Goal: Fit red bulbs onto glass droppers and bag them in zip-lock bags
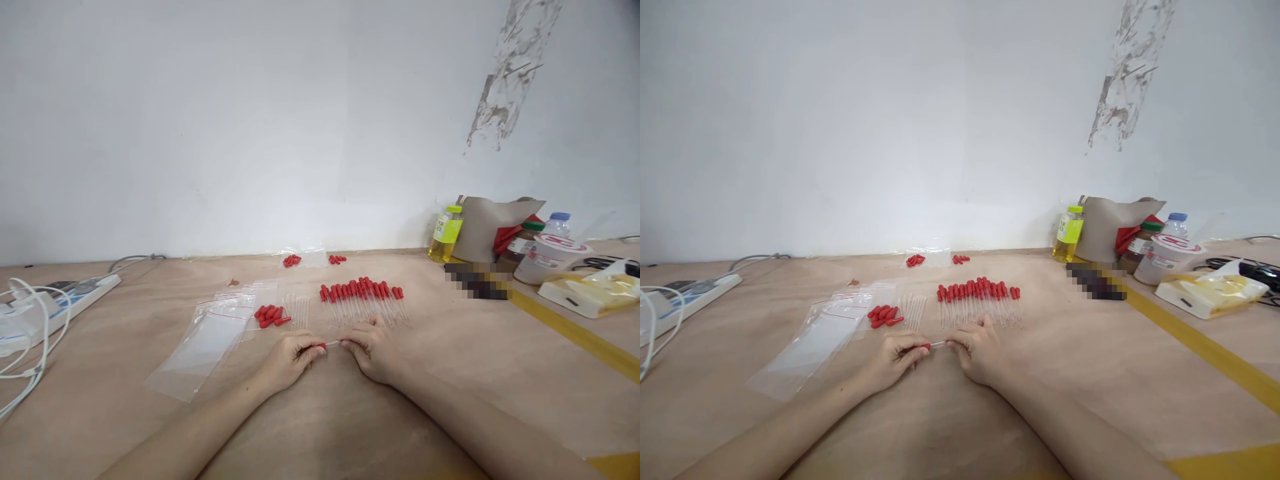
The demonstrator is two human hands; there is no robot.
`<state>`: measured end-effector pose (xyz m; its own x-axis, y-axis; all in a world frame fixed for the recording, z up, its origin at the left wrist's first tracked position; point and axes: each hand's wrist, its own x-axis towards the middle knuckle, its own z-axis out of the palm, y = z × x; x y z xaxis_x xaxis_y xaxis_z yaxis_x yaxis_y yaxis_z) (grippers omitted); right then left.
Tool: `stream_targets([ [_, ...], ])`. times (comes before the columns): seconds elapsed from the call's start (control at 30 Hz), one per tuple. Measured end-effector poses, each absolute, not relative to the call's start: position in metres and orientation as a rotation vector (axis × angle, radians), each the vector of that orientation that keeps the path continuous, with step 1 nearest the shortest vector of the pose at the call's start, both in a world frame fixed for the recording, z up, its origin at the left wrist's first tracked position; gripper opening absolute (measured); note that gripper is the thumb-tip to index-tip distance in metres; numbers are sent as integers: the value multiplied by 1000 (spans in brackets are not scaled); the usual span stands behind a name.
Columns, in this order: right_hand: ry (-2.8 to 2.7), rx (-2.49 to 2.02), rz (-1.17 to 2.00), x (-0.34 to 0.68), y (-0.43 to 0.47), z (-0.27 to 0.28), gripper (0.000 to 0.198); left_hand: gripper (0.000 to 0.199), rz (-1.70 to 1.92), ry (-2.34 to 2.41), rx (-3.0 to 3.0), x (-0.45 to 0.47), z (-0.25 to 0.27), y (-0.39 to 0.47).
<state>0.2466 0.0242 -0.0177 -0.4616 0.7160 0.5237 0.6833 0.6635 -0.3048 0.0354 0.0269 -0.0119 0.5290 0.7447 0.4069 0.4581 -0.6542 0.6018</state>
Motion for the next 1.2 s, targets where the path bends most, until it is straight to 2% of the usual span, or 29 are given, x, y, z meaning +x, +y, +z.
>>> stream_targets([
  [0.13, -2278, -1077, -9, 244, 18, -16, 24, 21, 907, 1013, 2436, 36, -9, 25],
  [0.33, -2314, -1113, 137, 239, 14, -10, 25, 21, 838, 991, 2534, 36, -5, 22],
  [0.6, -2326, -1131, 162, 234, 14, -11, 24, 20, 876, 971, 2603, 36, -9, 25],
  [0.8, -2363, -1126, -84, 239, 15, -6, 20, 15, 1062, 1004, 2589, 30, -13, 35],
  [0.87, -2358, -1163, -113, 242, 17, -5, 20, 23, 1121, 1099, 2557, 28, -15, 36],
  [0.97, -2239, -1281, -2, 245, 21, -7, 19, 35, 1167, 1327, 2459, 24, -16, 37],
  [1.1, -1961, -1487, 317, 249, 31, -7, 23, 10, 1081, 1467, 2485, 18, -13, 38],
  [1.2, -1822, -1597, 428, 248, 42, -2, 25, 13, 1026, 1513, 2580, 14, -10, 39],
])
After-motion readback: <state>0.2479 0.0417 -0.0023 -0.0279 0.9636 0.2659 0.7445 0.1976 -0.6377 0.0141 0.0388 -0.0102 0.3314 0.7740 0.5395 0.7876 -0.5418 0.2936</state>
